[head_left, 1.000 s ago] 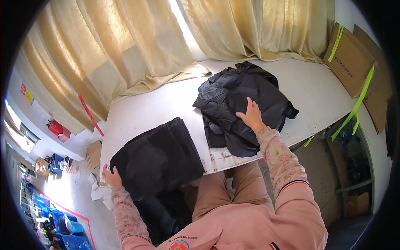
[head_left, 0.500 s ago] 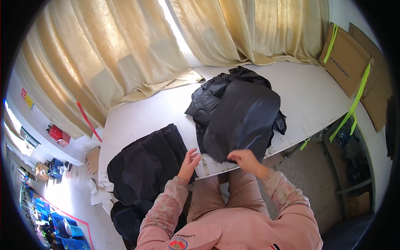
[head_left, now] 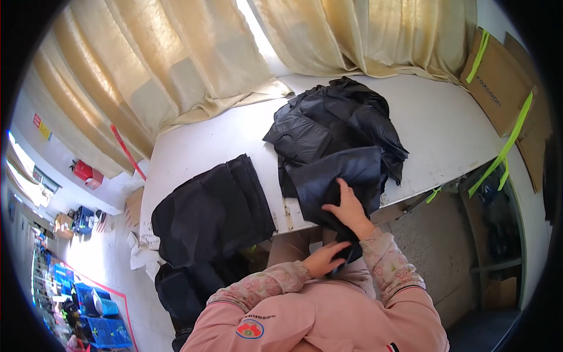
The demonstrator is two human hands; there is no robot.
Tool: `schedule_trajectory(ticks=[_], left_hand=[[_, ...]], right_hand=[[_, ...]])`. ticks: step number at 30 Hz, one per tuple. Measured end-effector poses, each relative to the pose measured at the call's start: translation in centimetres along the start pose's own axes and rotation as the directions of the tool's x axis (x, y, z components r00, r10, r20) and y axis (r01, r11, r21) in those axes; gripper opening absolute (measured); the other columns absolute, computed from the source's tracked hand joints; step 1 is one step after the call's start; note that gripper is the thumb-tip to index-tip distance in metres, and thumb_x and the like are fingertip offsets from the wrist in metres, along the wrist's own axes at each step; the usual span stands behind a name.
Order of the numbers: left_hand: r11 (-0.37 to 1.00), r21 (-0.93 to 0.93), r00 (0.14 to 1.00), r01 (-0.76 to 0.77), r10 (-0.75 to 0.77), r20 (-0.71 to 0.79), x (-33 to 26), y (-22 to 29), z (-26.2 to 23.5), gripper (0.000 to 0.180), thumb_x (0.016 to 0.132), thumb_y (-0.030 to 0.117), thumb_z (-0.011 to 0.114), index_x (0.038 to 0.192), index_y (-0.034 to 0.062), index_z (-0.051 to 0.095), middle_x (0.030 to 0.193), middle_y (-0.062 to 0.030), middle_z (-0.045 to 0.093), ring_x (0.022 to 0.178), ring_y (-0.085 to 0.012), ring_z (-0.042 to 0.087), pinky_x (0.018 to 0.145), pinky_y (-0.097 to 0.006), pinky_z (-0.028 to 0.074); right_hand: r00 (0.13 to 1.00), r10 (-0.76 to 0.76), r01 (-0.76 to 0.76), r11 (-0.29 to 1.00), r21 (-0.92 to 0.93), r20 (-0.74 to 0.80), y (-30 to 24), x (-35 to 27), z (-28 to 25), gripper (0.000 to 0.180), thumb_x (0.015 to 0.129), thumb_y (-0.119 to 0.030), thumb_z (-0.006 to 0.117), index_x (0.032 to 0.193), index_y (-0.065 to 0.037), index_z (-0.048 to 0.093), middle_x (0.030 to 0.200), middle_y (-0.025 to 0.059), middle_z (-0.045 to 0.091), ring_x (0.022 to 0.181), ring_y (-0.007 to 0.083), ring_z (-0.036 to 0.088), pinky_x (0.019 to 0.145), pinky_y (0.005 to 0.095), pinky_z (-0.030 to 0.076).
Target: Sorting and inspecting black fabric components, including mesh pieces, for manufacturing.
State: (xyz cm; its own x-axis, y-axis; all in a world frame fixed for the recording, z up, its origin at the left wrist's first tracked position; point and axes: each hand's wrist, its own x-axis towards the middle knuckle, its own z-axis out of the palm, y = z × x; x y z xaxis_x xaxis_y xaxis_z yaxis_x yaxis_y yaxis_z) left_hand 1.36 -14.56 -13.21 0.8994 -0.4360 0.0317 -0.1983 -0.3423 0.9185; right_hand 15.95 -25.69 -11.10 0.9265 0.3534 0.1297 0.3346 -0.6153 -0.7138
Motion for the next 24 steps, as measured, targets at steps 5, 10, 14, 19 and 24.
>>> schedule_trajectory(ticks=[5,10,14,19,24], left_hand=[[0.975,-0.222,0.996,-0.02,0.0,-0.09,-2.7,-1.8,-2.8,0.023,0.089,0.02,0.065,0.105,0.0028,0.065,0.107,-0.0097,0.058,0.092,-0.0195,0.058,0.081,-0.03,0.046],[0.865,-0.47,0.737,0.173,-0.43,-0.52,-6.1,-6.1,-8.1,0.067,0.075,0.027,0.081,0.124,0.0029,0.043,0.105,-0.0086,0.053,0.091,-0.0174,0.055,0.08,-0.03,0.047],[0.985,0.064,0.666,0.161,-0.061,-0.743,-5.2,-1.7,-11.6,0.09,0.069,0.027,0.084,0.137,0.0026,0.032,0.13,-0.0166,0.041,0.116,-0.028,0.048,0.098,-0.037,0.041],[0.928,0.36,0.872,-0.097,0.254,-0.418,-3.5,2.4,-15.3,0.101,0.069,0.022,0.078,0.149,0.0057,0.019,0.153,-0.0234,0.011,0.142,-0.0377,0.018,0.115,-0.043,0.018],[0.943,0.175,0.919,-0.283,0.319,-0.234,-1.6,4.2,-15.7,0.066,0.087,0.014,0.056,0.147,0.0088,0.03,0.15,-0.0207,0.028,0.141,-0.0321,0.027,0.115,-0.042,0.018]], right_hand=[[0.974,-0.227,0.217,0.951,0.221,0.021,1.2,-1.2,3.2,0.031,0.079,-0.007,0.065,0.11,-0.002,0.061,0.096,0.018,0.065,0.094,0.0348,0.063,0.082,0.0397,0.049],[0.98,-0.034,-0.112,0.725,0.68,0.198,-3.6,-1.2,-1.9,0.016,0.089,-0.006,0.056,0.103,-0.003,0.065,0.081,-0.0033,0.062,0.075,0.0056,0.056,0.065,0.0199,0.044],[0.933,0.021,-0.319,0.504,0.803,0.358,-6.5,-0.9,-4.8,0.017,0.096,-0.012,0.051,0.107,-0.006,0.063,0.089,-0.0045,0.064,0.075,0.0016,0.055,0.062,0.0159,0.042],[0.817,-0.09,-0.527,0.283,0.801,0.569,-9.5,-1.8,-5.7,0.023,0.099,-0.013,0.049,0.116,-0.002,0.058,0.105,0.0028,0.066,0.092,0.0095,0.062,0.083,0.0234,0.049],[0.792,-0.086,-0.521,0.422,0.742,0.605,-9.7,-2.1,-6.1,0.032,0.095,-0.017,0.056,0.121,0.002,0.054,0.111,0.0044,0.064,0.098,0.0104,0.06,0.086,0.0239,0.047]])
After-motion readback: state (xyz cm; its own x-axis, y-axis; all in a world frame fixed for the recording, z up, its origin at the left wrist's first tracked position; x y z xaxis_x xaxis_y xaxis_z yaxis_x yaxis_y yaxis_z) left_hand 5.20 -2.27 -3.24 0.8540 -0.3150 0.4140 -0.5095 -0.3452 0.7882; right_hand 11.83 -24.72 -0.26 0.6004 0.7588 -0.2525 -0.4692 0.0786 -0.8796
